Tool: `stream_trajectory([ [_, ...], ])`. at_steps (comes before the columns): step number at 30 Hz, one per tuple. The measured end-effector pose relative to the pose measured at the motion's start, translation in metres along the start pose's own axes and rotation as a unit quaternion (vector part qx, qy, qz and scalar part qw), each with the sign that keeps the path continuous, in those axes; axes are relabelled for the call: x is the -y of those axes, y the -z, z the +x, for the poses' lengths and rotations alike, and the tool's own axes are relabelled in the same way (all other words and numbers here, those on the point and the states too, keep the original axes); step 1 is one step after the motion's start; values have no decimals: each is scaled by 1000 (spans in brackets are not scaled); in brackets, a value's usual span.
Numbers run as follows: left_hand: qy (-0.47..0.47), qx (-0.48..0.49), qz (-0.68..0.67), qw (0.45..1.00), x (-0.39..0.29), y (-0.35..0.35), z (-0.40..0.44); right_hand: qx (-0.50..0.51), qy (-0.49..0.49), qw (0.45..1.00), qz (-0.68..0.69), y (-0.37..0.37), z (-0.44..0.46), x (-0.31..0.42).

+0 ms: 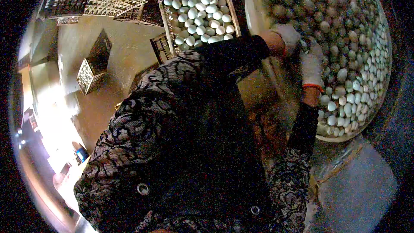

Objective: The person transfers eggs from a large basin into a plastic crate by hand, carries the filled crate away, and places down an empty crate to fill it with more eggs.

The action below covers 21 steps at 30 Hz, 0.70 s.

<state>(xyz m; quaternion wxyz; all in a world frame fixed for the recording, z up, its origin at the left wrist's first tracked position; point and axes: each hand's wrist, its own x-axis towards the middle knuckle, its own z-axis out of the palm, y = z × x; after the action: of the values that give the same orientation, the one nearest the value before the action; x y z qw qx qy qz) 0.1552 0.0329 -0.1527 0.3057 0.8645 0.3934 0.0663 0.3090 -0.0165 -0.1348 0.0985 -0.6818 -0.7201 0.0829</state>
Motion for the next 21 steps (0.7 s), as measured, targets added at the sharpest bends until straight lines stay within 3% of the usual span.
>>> stream_trajectory([
  [1, -9, -18, -3, 1000, -4, 3, -5, 0, -69, 997, -44, 13, -5, 16],
  [3, -22, -122, -72, 990, -13, 34, -28, -41, -58, 997, 33, 42, -12, 44],
  [5, -60, -210, -186, 958, -12, 58, -56, -184, 37, 976, 112, 55, -19, 55],
  [7, -164, -327, -341, 866, 9, 66, -82, -133, -101, 961, 222, 80, -37, 110],
  [9, -19, -337, -425, 840, 27, 89, -145, -93, -53, 853, 511, 78, -51, 146],
  [10, 42, -338, -347, 874, 51, 89, -167, -46, -53, 770, 634, 74, -56, 160],
  [11, 103, -335, -263, 899, 80, 83, -186, 5, -50, 771, 635, 58, -56, 173],
  [12, 160, -342, -290, 879, 106, 72, -202, 58, -45, 771, 633, 43, -56, 186],
  [13, 219, -347, -318, 855, 134, 55, -219, 68, -16, 853, 517, 22, -51, 202],
  [15, 259, -344, -181, 884, 207, 2, -249, 77, 3, 938, 339, -40, -40, 213],
  [16, 282, -356, -175, 874, 238, -27, -261, 102, -4, 936, 338, -69, -32, 217],
  [19, 415, -296, -68, 858, 237, -35, -278, 159, 9, 947, 278, -144, -9, 221],
  [20, 421, -279, -34, 862, 237, -36, -277, 150, 16, 954, 259, -168, -5, 221],
  [21, 428, -260, -2, 866, 231, -32, -273, 215, 3, 957, 193, -162, 0, 231],
])
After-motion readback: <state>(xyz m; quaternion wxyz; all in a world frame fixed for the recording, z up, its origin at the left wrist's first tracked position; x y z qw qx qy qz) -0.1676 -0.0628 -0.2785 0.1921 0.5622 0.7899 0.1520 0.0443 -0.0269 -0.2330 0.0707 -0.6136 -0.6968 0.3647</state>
